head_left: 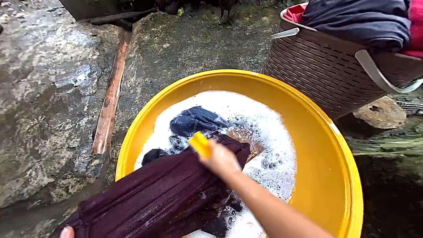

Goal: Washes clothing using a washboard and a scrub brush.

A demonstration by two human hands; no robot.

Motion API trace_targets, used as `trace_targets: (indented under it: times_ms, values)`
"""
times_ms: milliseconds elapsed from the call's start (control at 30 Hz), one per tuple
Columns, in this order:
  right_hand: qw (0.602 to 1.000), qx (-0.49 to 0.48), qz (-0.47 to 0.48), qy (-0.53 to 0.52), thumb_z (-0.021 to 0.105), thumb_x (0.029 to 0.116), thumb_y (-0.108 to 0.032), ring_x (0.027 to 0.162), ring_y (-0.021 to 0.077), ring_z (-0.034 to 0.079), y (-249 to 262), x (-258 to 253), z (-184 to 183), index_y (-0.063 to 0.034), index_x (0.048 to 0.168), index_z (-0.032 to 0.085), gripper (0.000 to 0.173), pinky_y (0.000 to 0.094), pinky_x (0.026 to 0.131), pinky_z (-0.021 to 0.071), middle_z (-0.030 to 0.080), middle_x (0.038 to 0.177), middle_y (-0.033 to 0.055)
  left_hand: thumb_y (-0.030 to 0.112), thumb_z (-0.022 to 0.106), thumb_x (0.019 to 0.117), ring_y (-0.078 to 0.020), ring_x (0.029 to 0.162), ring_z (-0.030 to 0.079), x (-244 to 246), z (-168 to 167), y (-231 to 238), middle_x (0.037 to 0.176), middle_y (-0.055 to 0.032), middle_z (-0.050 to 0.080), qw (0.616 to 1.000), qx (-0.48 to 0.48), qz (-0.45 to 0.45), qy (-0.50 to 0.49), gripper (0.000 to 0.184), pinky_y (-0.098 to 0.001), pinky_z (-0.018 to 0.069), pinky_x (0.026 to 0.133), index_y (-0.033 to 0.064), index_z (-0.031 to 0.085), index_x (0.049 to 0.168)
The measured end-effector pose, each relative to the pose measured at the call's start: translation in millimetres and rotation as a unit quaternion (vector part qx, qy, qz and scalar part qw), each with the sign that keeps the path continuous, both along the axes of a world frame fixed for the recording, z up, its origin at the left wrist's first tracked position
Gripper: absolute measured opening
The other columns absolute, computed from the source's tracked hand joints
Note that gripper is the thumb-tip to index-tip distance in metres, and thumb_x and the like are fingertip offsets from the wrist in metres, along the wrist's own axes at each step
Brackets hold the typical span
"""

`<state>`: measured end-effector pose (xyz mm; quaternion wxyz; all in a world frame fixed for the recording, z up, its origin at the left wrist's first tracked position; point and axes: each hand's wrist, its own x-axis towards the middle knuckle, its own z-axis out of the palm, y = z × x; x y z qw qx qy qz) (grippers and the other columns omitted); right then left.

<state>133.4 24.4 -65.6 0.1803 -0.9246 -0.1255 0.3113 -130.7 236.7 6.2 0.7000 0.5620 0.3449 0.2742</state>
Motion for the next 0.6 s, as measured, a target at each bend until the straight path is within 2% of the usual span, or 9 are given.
trace_targets:
  times_ms: [100,167,233,267,333,400,467,533,600]
  values:
    - [0.986,-0.03,-0.164,-0.028,0.071,0.0938,-0.037,0.108,0.0489,0.067,-71.5,70.3,-11.9,-0.0035,0.139,0.055,0.058,0.0698,0.088,0.0516,0.069,0.114,0.0296,0.012,0.015,0.1106,0.0026,0.111,0.066,13.3,6.9,15.7,0.108,0.0112,0.075,0.996,-0.035,-0.047,-0.061,0.045,-0.0222,0.0499,0.107,0.0119,0.06,0.115]
    - [0.946,0.095,-0.311,0.011,0.071,0.0975,-0.032,0.1,0.0386,0.069,-110.6,75.3,-15.0,-0.0005,0.132,0.061,0.047,0.06,0.087,0.0546,0.069,0.108,0.025,0.021,0.017,0.1118,-0.0001,0.111,0.067,21.6,-1.2,13.5,0.109,0.0091,0.076,0.988,-0.102,-0.073,-0.09,0.048,-0.026,0.0531,0.104,0.0174,0.065,0.114]
    - [0.855,0.234,-0.447,0.116,0.058,0.1049,-0.037,0.072,0.0187,0.066,-129.7,51.7,-14.4,-0.0023,0.12,0.061,0.038,0.0371,0.066,0.0577,0.067,0.086,0.0103,0.035,0.033,0.1105,-0.0075,0.111,0.069,23.8,-10.8,3.9,0.111,0.0033,0.077,0.973,-0.186,-0.108,-0.086,0.042,-0.0352,0.0566,0.101,0.0226,0.073,0.111]
    - [0.804,0.288,-0.486,0.187,0.051,0.1076,-0.038,0.068,0.0178,0.065,-132.1,35.0,-11.6,-0.0038,0.117,0.058,0.036,0.0354,0.063,0.0571,0.065,0.081,0.0085,0.041,0.043,0.1074,-0.0078,0.112,0.07,23.7,-12.8,-0.9,0.112,0.0035,0.077,0.968,-0.204,-0.128,-0.071,0.036,-0.0363,0.0573,0.099,0.0255,0.075,0.109]
    - [0.75,0.334,-0.49,0.292,0.041,0.111,-0.033,0.072,0.02,0.066,-126.0,-0.1,-8.7,-0.0046,0.119,0.055,0.033,0.038,0.067,0.0583,0.064,0.083,0.0092,0.048,0.059,0.0991,-0.008,0.114,0.069,21.7,-10.8,-8.0,0.115,0.0045,0.076,0.961,-0.213,-0.168,-0.055,0.029,-0.0361,0.057,0.1,0.0278,0.075,0.112]
    - [0.744,0.354,-0.45,0.345,0.041,0.1109,-0.026,0.078,0.0213,0.069,-110.2,-27.4,-10.9,-0.0045,0.125,0.053,0.028,0.0389,0.071,0.0603,0.067,0.09,0.011,0.054,0.069,0.0902,-0.009,0.117,0.067,19.6,-5.2,-10.6,0.12,0.0052,0.074,0.953,-0.204,-0.219,-0.05,0.037,-0.0358,0.0557,0.102,0.0288,0.073,0.118]
    - [0.754,0.364,-0.411,0.361,0.045,0.1093,-0.02,0.084,0.0241,0.072,-96.6,-38.6,-12.3,-0.0018,0.129,0.051,0.027,0.0404,0.074,0.0625,0.07,0.096,0.0149,0.057,0.069,0.089,-0.0106,0.122,0.065,20.1,0.9,-12.8,0.127,0.0058,0.072,0.935,-0.189,-0.294,-0.058,0.048,-0.037,0.0538,0.105,0.0292,0.069,0.128]
    - [0.777,0.343,-0.408,0.335,0.052,0.1078,-0.018,0.081,0.0234,0.072,-91.6,-37.8,-11.0,0.0013,0.124,0.055,0.026,0.0389,0.072,0.0627,0.07,0.093,0.0155,0.061,0.069,0.0874,-0.0151,0.127,0.062,22.5,9.4,-18.6,0.134,0.0031,0.068,0.904,-0.202,-0.369,-0.083,0.061,-0.041,0.0524,0.106,0.0278,0.061,0.138]
    - [0.796,0.314,-0.42,0.303,0.053,0.1082,-0.024,0.069,0.0193,0.069,-98.4,-30.3,-7.9,0.0012,0.113,0.061,0.027,0.0349,0.065,0.06,0.068,0.081,0.0117,0.065,0.071,0.0832,-0.0172,0.129,0.061,27.9,22.8,-27.8,0.137,0.0013,0.066,0.872,-0.222,-0.421,-0.109,0.072,-0.042,0.0511,0.108,0.0262,0.057,0.142]
